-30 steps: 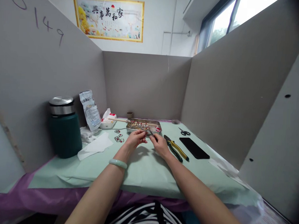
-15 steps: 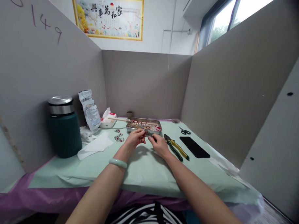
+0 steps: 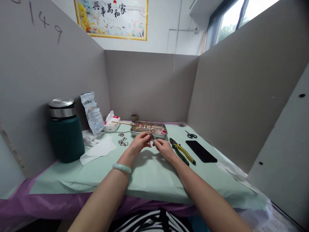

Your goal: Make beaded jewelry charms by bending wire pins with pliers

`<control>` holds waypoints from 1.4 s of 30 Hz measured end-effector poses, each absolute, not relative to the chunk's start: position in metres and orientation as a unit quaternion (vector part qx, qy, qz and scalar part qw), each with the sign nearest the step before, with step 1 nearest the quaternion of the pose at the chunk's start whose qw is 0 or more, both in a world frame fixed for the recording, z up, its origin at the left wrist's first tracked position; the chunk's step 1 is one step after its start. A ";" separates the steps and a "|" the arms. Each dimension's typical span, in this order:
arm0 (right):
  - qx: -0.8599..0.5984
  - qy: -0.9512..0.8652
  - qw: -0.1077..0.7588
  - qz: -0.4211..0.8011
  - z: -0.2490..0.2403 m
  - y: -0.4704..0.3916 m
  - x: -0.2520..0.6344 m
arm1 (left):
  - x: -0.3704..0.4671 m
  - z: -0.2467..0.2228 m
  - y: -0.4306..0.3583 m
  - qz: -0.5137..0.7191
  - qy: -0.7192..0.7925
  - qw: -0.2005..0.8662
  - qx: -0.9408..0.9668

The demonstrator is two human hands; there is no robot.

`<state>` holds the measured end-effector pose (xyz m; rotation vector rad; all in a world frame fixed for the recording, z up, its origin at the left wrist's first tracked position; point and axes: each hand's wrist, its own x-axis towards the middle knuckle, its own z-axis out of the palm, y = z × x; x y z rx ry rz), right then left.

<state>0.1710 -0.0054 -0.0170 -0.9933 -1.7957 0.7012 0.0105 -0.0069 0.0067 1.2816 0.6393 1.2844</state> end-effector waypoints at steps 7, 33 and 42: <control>-0.408 -0.728 0.464 0.296 -0.016 -0.006 0.172 | 0.011 0.008 -0.008 0.534 0.294 0.559 0.562; -0.558 -0.744 0.279 -0.241 -0.023 -0.017 0.150 | 0.008 0.000 0.003 0.535 0.460 0.428 0.565; -0.565 -0.733 0.307 -0.223 -0.021 -0.016 0.156 | 0.009 0.007 -0.001 0.539 0.420 0.515 0.517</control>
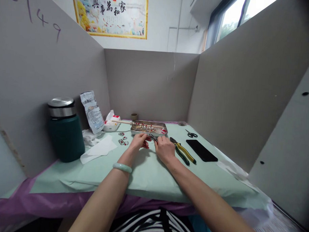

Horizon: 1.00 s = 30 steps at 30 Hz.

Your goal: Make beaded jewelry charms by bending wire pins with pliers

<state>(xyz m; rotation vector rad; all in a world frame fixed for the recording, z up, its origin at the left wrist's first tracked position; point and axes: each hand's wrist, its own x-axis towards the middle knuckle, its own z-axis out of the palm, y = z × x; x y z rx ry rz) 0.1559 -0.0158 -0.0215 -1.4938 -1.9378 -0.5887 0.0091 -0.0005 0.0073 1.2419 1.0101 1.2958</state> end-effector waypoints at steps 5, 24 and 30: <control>-0.535 -0.744 0.331 -0.225 -0.024 -0.012 0.161 | 0.002 0.009 -0.006 0.534 0.408 0.533 0.514; -0.448 -0.772 0.447 -0.048 -0.023 -0.010 0.171 | -0.005 0.011 -0.004 0.492 0.276 0.690 0.455; -0.434 -0.733 0.495 0.168 -0.020 -0.007 0.171 | -0.002 0.010 -0.004 0.532 0.272 0.661 0.454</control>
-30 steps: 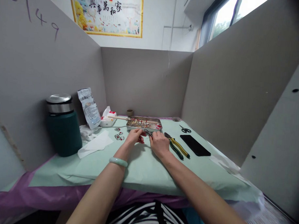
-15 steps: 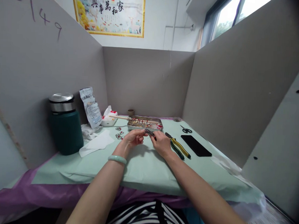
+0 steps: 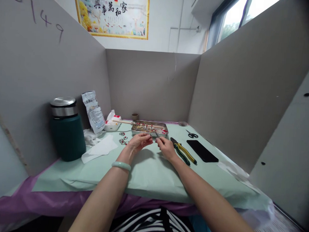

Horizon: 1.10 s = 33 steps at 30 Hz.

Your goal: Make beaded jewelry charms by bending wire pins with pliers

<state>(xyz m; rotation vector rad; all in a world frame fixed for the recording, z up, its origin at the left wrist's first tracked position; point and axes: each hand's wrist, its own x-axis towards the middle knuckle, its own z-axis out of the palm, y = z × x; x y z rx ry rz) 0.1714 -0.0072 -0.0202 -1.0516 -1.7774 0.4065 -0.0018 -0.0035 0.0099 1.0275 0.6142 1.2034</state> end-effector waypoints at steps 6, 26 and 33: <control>-0.405 -0.714 0.494 0.287 -0.021 -0.005 0.171 | -0.001 0.011 -0.004 0.535 0.274 0.663 0.446; -0.498 -0.767 0.404 0.002 -0.020 -0.016 0.169 | 0.000 0.000 0.004 0.576 0.293 0.588 0.487; -0.504 -0.770 0.391 -0.016 -0.022 -0.016 0.168 | 0.004 0.004 0.000 0.592 0.329 0.528 0.512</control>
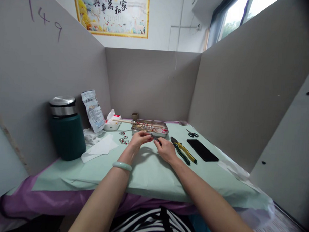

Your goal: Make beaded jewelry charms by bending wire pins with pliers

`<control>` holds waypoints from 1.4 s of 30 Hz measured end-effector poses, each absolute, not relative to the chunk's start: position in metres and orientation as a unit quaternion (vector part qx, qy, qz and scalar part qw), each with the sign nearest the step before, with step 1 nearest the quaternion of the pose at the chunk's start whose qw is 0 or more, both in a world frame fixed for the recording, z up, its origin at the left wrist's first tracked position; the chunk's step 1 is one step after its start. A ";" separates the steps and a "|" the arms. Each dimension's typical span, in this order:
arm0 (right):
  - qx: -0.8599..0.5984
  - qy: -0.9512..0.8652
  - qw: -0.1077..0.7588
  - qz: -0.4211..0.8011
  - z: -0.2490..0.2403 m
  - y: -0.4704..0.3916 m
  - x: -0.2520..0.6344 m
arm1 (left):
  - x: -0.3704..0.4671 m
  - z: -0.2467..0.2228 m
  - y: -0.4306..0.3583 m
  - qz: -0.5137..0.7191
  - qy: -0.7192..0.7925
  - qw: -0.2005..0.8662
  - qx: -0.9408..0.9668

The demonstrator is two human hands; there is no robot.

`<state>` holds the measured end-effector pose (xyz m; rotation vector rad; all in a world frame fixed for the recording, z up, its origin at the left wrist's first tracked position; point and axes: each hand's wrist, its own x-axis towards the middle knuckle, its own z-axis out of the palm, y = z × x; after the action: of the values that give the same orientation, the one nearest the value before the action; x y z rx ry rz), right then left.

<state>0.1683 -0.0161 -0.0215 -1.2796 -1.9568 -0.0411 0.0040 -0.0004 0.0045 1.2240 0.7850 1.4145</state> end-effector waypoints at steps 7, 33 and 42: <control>-0.531 -0.758 0.369 -0.081 -0.020 -0.017 0.168 | 0.007 0.011 -0.005 0.538 0.413 0.444 0.586; -0.319 -0.566 0.329 0.685 -0.010 -0.014 0.174 | 0.007 0.013 -0.010 0.539 0.357 0.367 0.669; -0.218 -0.413 0.249 0.848 0.000 -0.017 0.182 | 0.009 0.014 -0.011 0.546 0.356 0.355 0.670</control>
<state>0.1822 -0.0167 0.0002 -0.5948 -1.1263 2.3112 0.0093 -0.0105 0.0144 1.7306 0.9198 1.4110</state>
